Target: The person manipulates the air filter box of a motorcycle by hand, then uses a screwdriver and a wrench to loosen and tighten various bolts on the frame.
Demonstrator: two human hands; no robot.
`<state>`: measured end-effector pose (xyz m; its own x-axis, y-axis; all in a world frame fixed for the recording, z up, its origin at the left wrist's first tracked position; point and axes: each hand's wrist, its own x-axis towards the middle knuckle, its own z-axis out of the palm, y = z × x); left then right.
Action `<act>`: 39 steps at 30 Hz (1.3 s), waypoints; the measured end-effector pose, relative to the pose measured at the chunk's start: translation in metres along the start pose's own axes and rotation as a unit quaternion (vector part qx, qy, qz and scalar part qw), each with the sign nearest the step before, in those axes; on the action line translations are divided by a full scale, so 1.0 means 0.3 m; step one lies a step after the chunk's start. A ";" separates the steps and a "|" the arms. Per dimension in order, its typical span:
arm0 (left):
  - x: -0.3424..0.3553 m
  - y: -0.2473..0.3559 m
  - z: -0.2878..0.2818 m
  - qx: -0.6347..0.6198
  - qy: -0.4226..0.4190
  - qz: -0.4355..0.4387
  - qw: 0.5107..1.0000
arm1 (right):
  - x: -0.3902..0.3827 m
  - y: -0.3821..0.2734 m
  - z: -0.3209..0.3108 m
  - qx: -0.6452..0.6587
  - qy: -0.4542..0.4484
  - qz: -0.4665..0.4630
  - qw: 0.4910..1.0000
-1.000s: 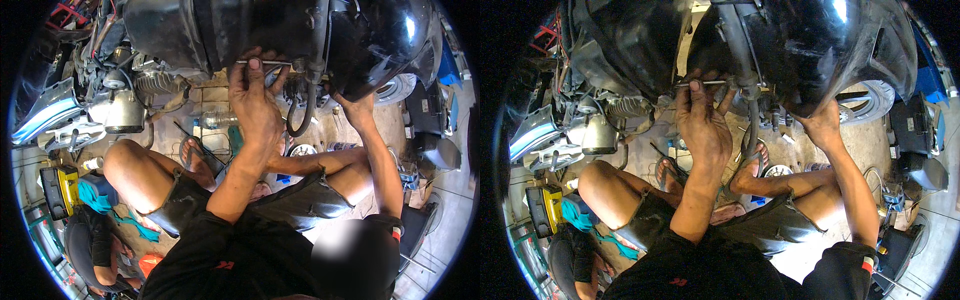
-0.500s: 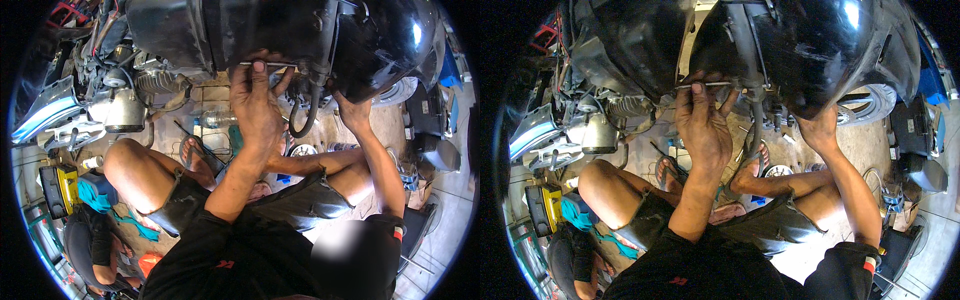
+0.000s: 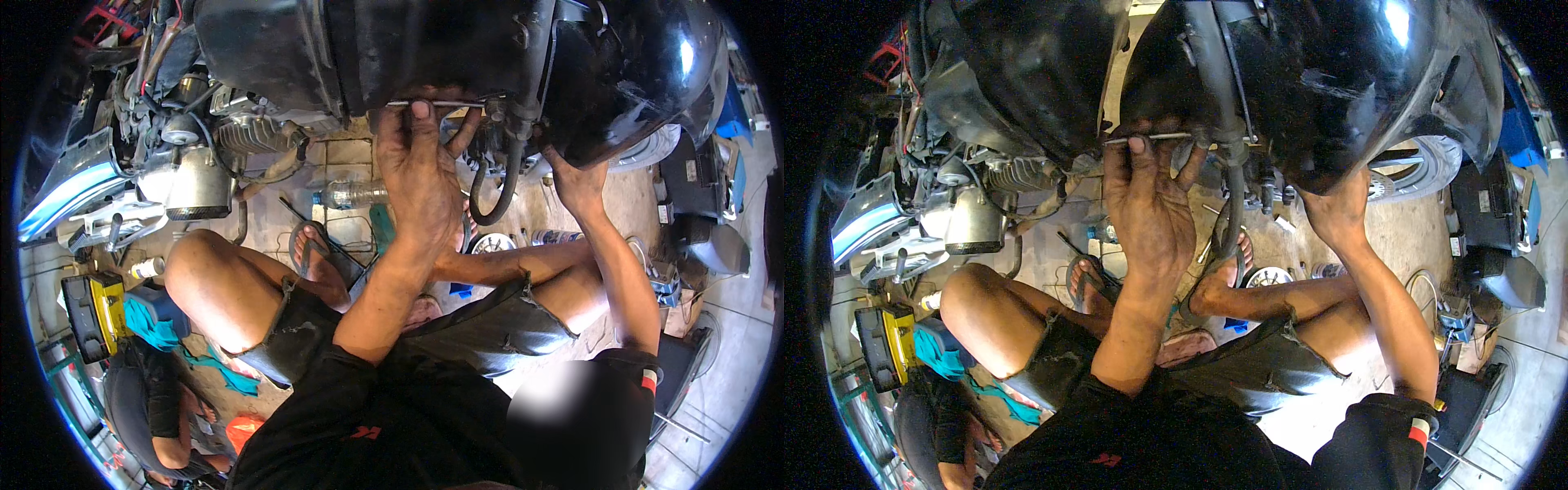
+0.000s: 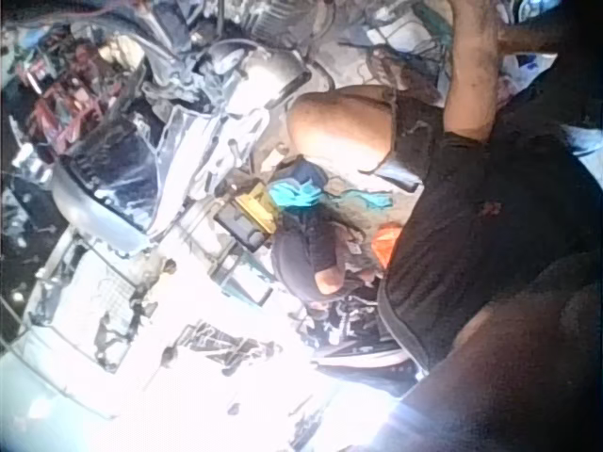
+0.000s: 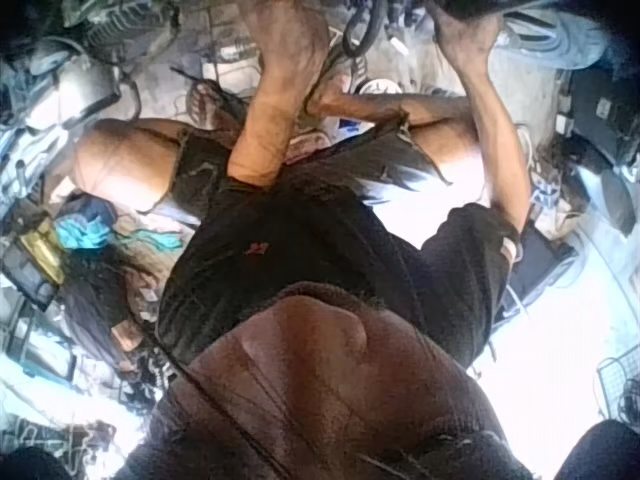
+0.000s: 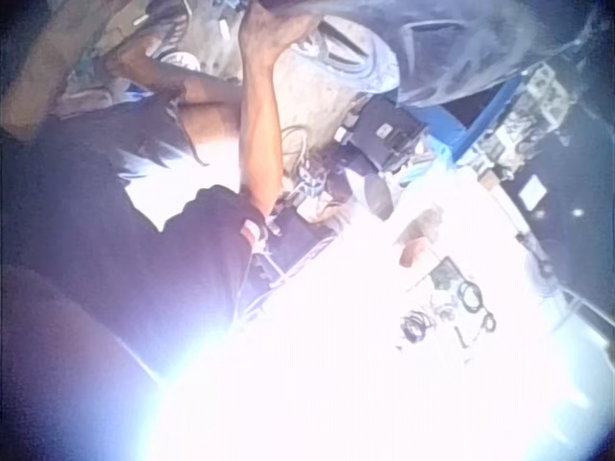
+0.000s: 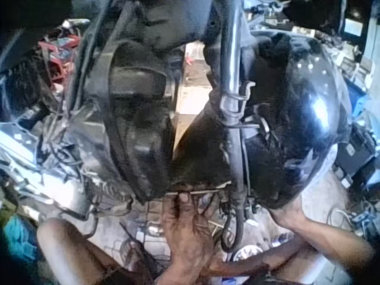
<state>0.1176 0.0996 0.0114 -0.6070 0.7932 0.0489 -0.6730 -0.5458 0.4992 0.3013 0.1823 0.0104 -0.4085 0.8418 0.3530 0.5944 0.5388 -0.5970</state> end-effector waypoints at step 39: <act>0.046 -0.012 -0.084 0.086 -0.096 0.063 0.990 | 0.005 0.011 -0.012 0.062 0.056 -0.044 0.996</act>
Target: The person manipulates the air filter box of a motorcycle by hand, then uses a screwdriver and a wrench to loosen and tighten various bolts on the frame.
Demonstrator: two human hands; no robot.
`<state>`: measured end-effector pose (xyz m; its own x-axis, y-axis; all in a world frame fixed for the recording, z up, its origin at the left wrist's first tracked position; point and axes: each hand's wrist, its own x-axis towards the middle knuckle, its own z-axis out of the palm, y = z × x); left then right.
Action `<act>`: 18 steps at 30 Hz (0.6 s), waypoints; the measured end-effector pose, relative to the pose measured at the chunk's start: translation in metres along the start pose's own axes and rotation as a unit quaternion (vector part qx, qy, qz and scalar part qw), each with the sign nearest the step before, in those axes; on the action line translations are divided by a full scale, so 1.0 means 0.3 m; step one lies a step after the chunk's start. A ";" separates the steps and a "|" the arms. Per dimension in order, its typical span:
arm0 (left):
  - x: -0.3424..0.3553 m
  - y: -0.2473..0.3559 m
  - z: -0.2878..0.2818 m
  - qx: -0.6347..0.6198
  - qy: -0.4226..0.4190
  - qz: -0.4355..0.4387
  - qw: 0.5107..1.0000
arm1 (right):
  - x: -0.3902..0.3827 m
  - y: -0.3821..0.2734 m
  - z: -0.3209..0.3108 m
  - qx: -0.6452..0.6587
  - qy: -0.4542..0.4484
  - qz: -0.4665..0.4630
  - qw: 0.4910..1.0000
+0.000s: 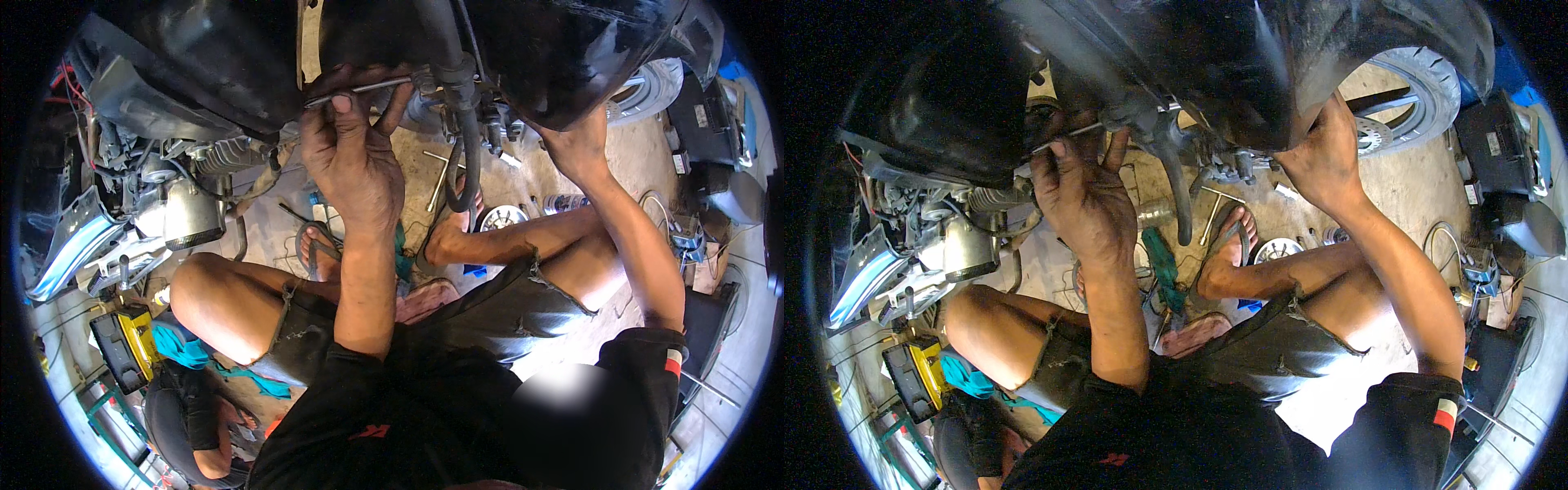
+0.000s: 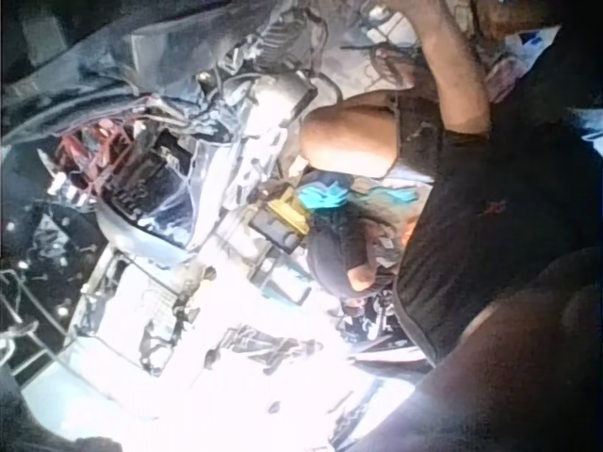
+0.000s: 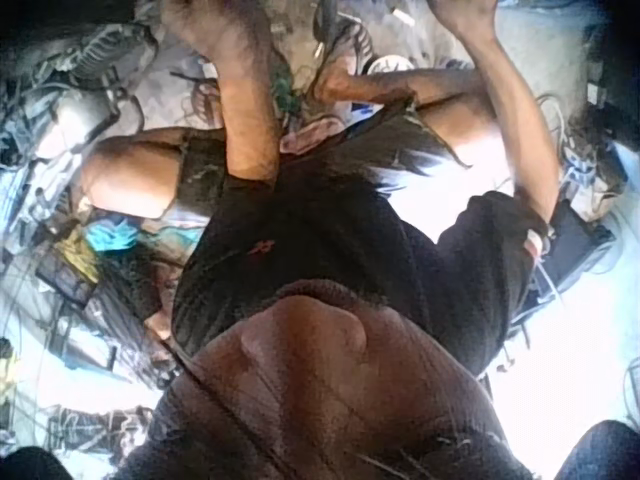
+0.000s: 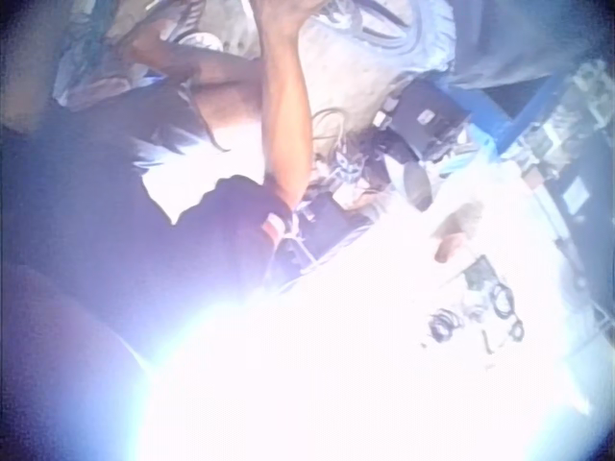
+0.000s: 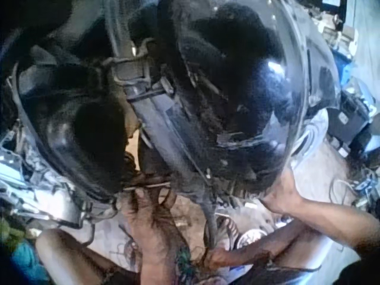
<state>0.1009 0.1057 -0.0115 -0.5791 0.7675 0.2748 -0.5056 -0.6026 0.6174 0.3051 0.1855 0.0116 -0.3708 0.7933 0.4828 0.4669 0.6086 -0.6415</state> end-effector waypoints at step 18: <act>0.009 -0.020 0.007 -0.025 0.040 0.052 0.998 | -0.022 0.008 0.011 0.171 -0.025 0.088 0.981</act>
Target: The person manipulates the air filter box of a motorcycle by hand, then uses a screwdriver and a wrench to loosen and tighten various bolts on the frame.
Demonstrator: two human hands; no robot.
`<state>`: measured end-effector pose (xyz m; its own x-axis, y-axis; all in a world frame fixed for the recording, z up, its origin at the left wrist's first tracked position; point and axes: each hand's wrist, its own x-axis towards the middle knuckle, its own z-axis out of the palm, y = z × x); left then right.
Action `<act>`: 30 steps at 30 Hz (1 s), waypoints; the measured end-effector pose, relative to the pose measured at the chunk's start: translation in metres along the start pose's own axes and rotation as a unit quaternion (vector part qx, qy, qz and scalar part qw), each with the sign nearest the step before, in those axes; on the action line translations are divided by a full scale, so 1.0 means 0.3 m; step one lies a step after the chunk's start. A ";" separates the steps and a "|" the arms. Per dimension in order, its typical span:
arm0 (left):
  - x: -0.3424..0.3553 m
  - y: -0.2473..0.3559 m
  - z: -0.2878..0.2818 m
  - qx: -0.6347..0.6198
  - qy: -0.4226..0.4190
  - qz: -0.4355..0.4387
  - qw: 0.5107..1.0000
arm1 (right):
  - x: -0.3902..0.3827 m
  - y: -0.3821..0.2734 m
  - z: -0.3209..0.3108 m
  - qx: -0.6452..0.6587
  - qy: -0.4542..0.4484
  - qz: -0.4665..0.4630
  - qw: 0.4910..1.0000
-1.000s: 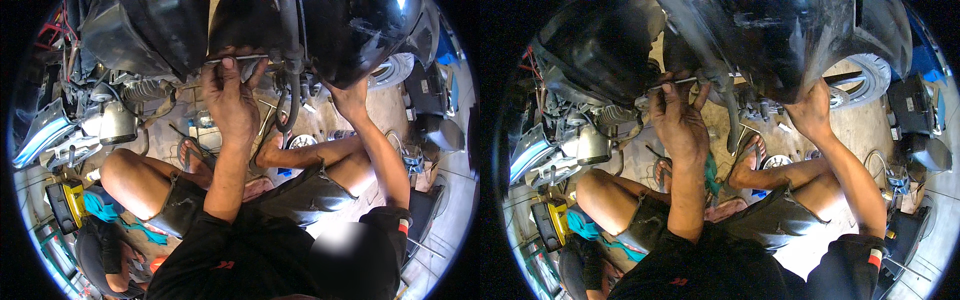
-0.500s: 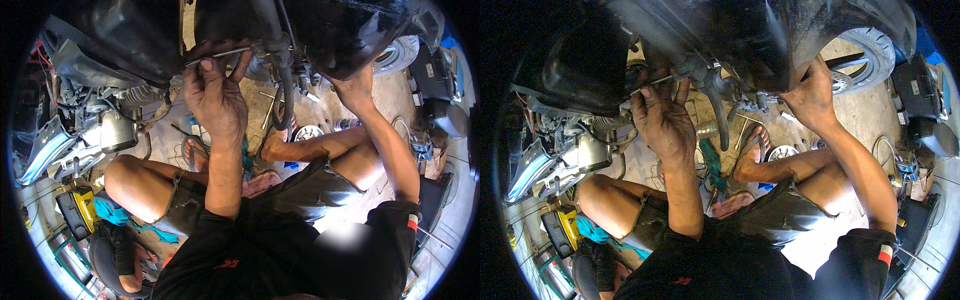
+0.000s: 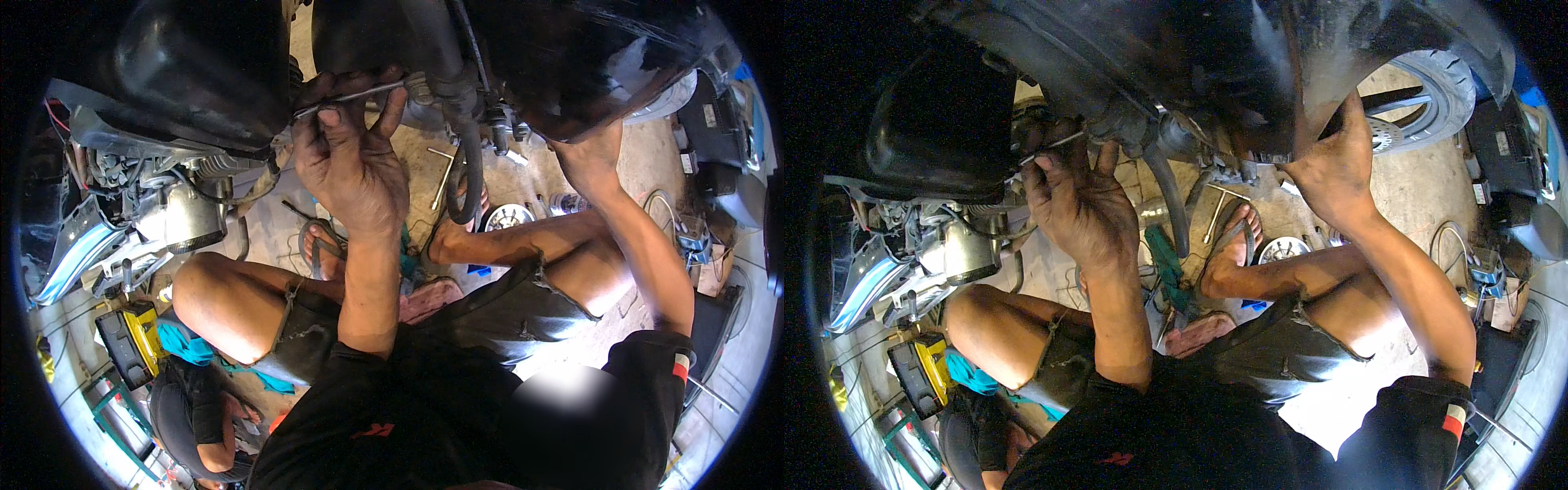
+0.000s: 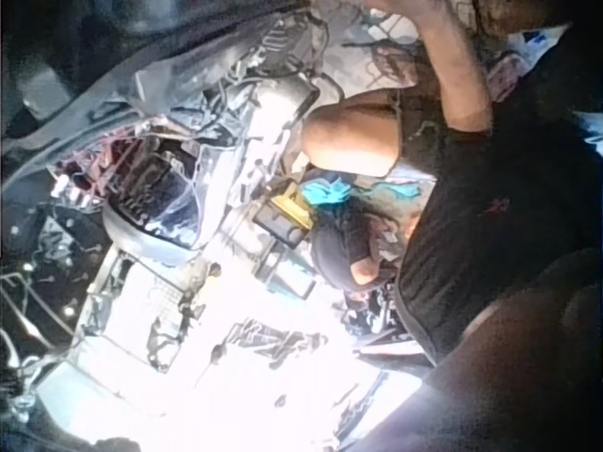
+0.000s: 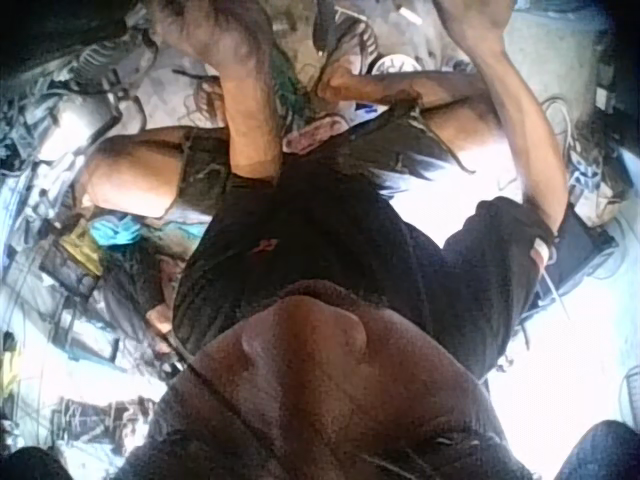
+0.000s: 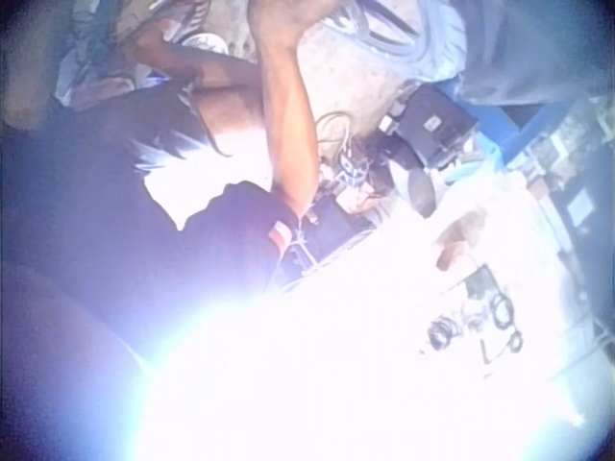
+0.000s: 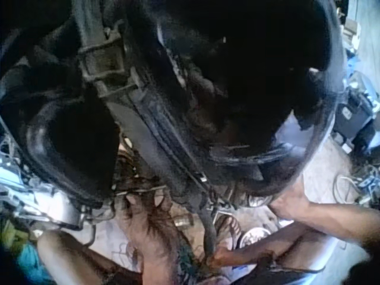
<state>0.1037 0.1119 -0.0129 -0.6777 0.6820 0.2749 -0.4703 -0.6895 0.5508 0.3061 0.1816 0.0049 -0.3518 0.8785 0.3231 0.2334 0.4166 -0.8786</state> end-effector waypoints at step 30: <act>-0.037 -0.208 0.013 0.216 -0.172 -0.072 0.958 | -0.003 0.042 -0.023 -0.175 0.018 -0.068 0.982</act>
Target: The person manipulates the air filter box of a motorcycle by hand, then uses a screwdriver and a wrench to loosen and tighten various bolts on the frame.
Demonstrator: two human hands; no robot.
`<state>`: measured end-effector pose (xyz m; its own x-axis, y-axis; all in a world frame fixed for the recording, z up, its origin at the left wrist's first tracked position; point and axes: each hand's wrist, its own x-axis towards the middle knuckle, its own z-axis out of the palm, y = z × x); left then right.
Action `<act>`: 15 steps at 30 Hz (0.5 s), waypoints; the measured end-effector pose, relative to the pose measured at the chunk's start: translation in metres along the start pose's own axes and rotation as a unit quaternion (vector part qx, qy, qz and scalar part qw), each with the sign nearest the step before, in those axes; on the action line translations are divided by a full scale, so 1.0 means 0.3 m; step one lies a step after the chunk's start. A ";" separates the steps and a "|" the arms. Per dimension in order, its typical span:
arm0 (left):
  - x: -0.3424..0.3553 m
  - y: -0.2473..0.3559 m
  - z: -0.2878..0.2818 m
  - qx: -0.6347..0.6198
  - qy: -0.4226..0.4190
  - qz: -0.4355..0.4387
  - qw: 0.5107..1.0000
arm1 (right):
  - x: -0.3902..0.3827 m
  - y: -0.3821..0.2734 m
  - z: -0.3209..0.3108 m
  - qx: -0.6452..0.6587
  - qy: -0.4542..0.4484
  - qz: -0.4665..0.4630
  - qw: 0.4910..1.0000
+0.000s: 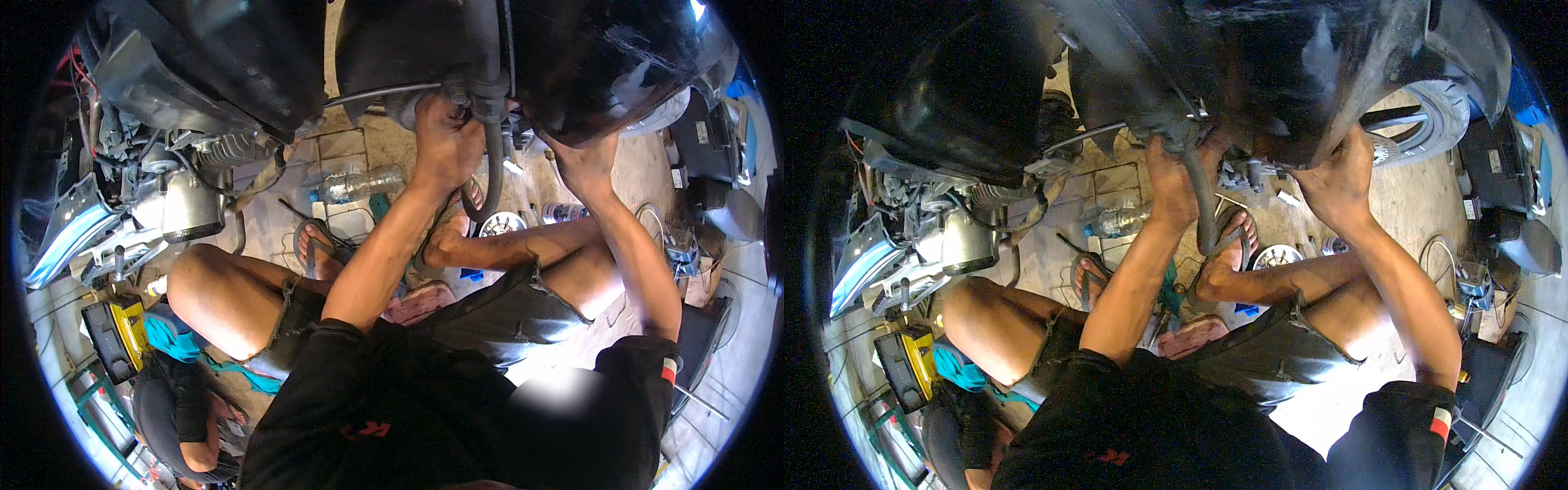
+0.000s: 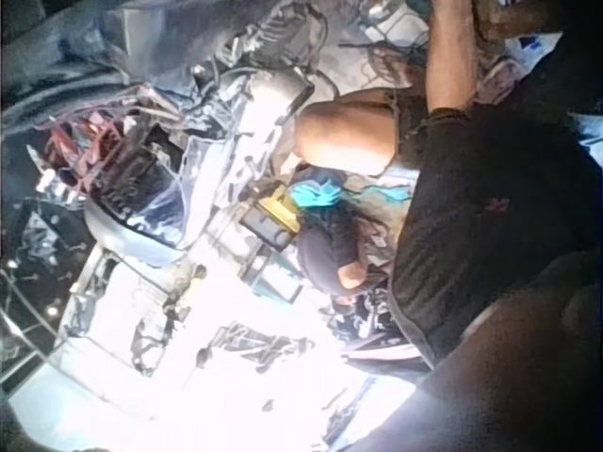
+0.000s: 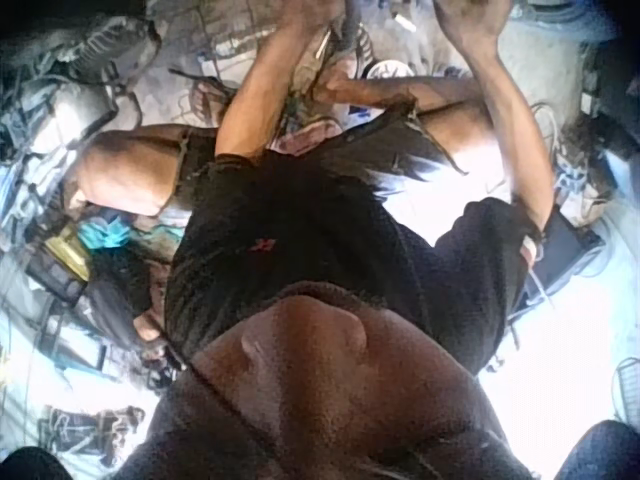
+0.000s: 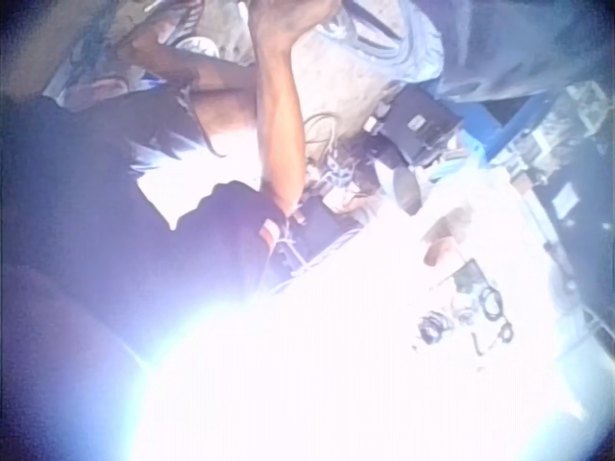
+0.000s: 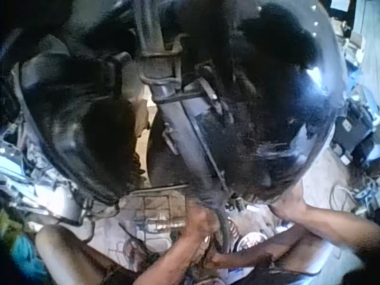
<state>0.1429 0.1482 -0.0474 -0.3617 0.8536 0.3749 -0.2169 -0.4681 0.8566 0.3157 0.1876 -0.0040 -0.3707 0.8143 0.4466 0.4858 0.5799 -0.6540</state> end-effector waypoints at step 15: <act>0.012 0.002 0.011 0.181 0.075 0.086 0.977 | -0.015 0.004 0.006 -0.051 -0.017 0.005 0.999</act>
<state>0.1445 0.1517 -0.0446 -0.4985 0.7136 0.4923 0.1837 -0.4680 0.8644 0.3166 0.1846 -0.0080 -0.3907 0.8201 0.4181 0.5675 0.5722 -0.5920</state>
